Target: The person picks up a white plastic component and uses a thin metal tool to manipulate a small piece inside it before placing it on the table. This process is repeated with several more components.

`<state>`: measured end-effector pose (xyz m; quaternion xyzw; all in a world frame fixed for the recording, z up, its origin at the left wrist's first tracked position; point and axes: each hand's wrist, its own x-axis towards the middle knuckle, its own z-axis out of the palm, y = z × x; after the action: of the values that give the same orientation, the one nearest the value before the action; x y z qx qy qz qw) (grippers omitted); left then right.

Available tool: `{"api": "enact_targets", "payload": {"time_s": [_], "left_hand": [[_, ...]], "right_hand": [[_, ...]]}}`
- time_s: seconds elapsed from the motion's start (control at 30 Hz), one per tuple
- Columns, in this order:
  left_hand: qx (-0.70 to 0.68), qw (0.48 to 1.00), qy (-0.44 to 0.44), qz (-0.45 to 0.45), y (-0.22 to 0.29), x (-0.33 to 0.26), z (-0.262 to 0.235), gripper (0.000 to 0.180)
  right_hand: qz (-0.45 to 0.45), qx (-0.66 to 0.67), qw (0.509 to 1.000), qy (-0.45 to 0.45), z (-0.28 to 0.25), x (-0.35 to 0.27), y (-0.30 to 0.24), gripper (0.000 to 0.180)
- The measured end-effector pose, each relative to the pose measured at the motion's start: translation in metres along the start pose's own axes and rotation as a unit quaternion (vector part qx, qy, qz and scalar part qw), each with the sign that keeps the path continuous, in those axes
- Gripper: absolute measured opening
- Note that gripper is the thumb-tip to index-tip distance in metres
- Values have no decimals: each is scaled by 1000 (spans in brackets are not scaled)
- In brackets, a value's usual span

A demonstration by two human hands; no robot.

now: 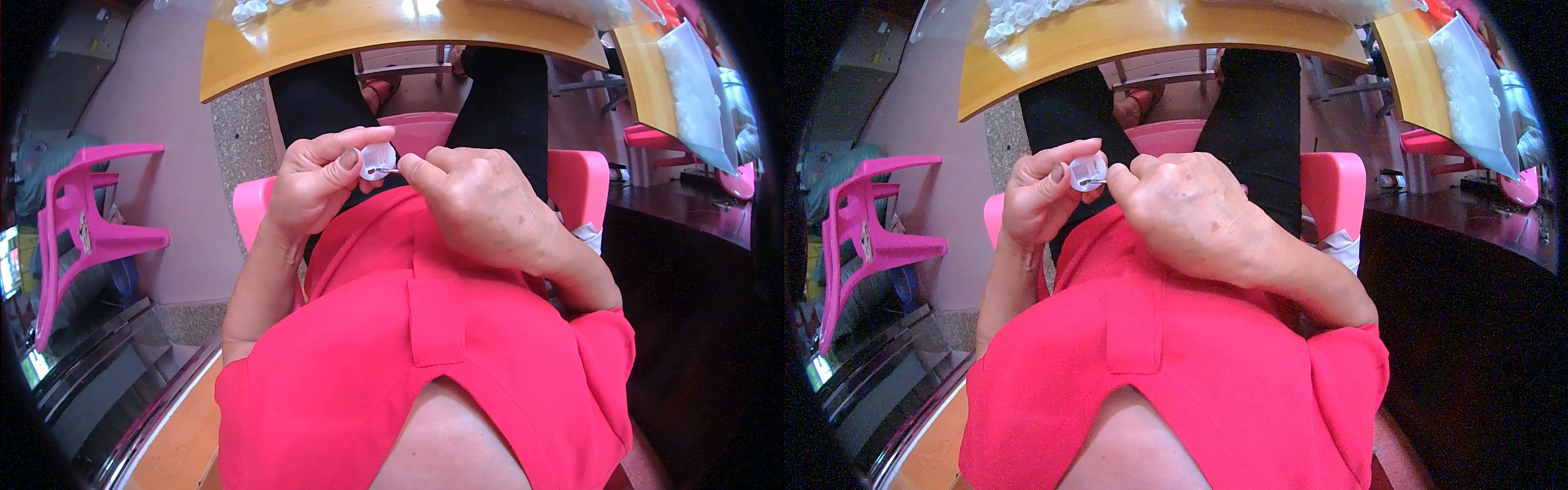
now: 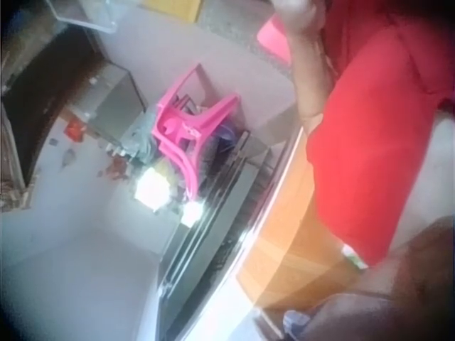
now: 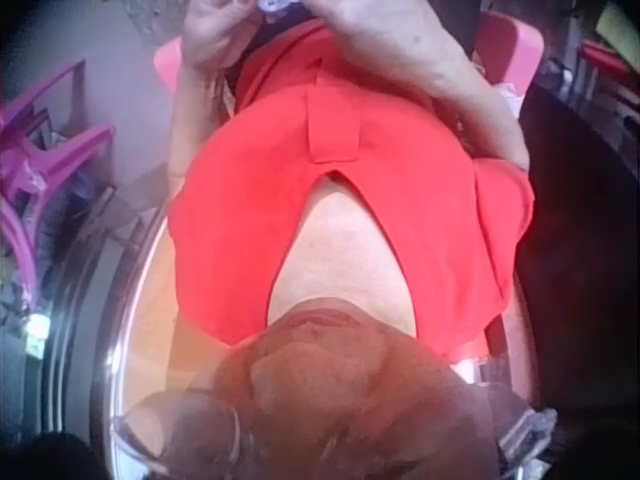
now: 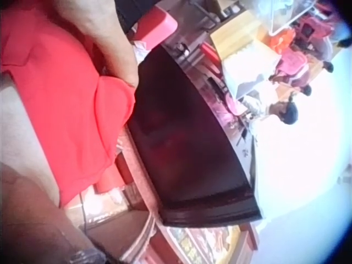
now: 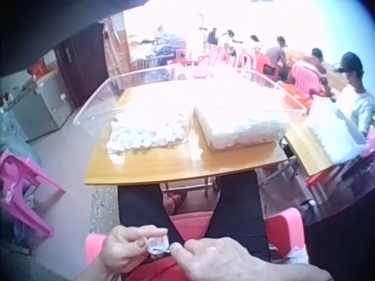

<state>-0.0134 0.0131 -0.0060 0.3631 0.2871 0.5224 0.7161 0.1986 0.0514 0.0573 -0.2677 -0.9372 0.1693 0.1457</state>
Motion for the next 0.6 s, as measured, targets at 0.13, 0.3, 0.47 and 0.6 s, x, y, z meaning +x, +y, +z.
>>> {"api": "enact_targets", "payload": {"time_s": [0.13, 0.3, 0.47, 0.6], "left_hand": [[17, 1000, -1, 5, 0, 0, 3, 33], [34, 999, 0, 7, 1, 1, 4, 32], [105, 994, 17, 21, -3, 0, 9, 29], [166, 986, 28, 6, -9, -1, 8, 26]], "right_hand": [[6, -27, 1000, -3, 3, 0, -2, 21], [1, -86, 996, -19, 3, 1, -7, 25], [-6, -146, 988, -44, 5, 2, -10, 21], [-35, -136, 983, -116, -3, 6, -6, 18]]}}
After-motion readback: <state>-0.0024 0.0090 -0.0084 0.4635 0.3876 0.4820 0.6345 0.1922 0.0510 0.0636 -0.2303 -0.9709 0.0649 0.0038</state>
